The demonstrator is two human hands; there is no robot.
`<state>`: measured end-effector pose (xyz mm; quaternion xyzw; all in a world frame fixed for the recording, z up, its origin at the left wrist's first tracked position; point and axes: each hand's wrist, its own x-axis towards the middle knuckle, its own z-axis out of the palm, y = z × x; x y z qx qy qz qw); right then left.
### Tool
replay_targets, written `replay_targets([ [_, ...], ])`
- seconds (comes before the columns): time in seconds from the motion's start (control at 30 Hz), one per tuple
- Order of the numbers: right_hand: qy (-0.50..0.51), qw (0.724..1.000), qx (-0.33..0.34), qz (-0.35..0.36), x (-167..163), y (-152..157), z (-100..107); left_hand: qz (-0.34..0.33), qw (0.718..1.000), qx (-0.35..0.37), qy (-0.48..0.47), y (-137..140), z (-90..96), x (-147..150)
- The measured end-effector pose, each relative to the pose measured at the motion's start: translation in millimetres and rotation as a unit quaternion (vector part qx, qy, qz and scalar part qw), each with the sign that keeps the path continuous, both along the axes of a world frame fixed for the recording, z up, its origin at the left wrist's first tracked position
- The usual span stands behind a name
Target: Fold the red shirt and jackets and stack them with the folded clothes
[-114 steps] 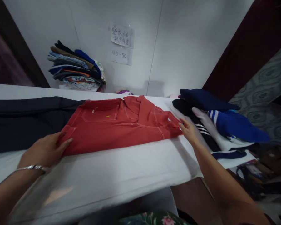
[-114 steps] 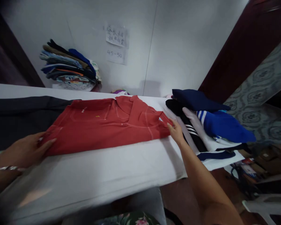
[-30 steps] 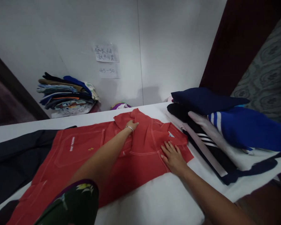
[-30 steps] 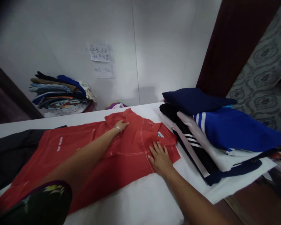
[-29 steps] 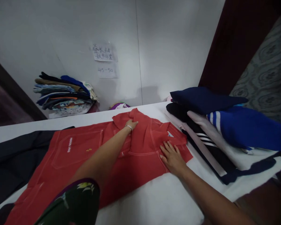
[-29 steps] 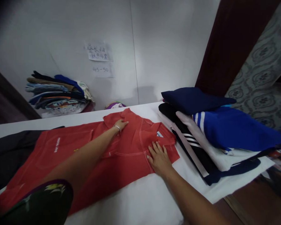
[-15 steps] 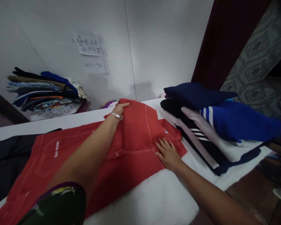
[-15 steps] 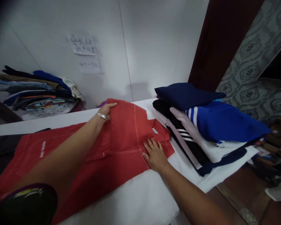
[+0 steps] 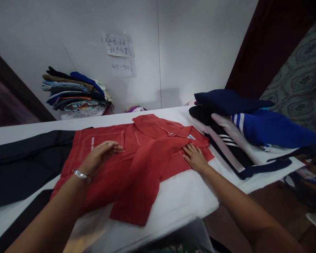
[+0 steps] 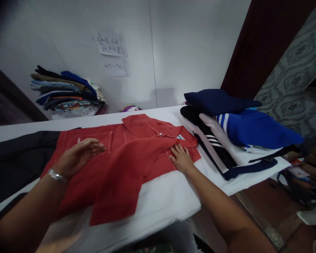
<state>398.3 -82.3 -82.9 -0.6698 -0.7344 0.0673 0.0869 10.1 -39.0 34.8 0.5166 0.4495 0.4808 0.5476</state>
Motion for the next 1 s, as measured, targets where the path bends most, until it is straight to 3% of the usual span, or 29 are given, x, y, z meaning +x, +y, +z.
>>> replay_targets([
  [0.07, 0.000, 1.000, 0.003, -0.001, 0.8, -0.2, -1.0, 0.039, 0.989, 0.020, 0.140, -16.9, -9.6, -1.9],
  [0.17, 0.004, 1.000, 0.016, -0.002, 2.0, -0.3, -3.2, 0.025, 0.933, 0.105, 0.343, -58.3, -19.3, 11.3],
  [0.3, 0.009, 1.000, 0.027, -0.009, 3.5, -1.0, -6.3, -0.025, 0.860, 0.196, 0.470, -114.3, -34.8, 32.1],
  [0.43, -0.010, 0.997, 0.073, -0.037, 3.7, -4.5, -6.5, 0.063, 0.826, 0.142, 0.542, -132.8, -56.4, 20.4],
  [0.6, -0.032, 0.991, 0.096, -0.090, 4.1, -7.8, -3.7, 0.047, 0.802, 0.057, 0.592, -133.4, -72.7, 3.6],
  [0.7, -0.023, 0.990, 0.080, -0.112, 5.1, -6.6, -3.1, 0.026, 0.823, 0.060, 0.565, -135.5, -79.4, 9.3],
  [0.8, -0.018, 0.990, 0.066, -0.124, 4.5, -6.0, -3.0, 0.029, 0.888, 0.029, 0.458, -133.7, -73.2, 13.7],
  [0.9, -0.027, 0.989, 0.073, -0.126, 1.8, -8.1, -1.9, 0.026, 0.963, -0.055, 0.262, -122.8, -34.9, 5.7],
  [1.0, -0.044, 0.984, 0.104, -0.136, 1.1, -11.4, -0.1, 0.009, 0.989, -0.111, 0.100, -98.9, 23.7, -18.1],
])
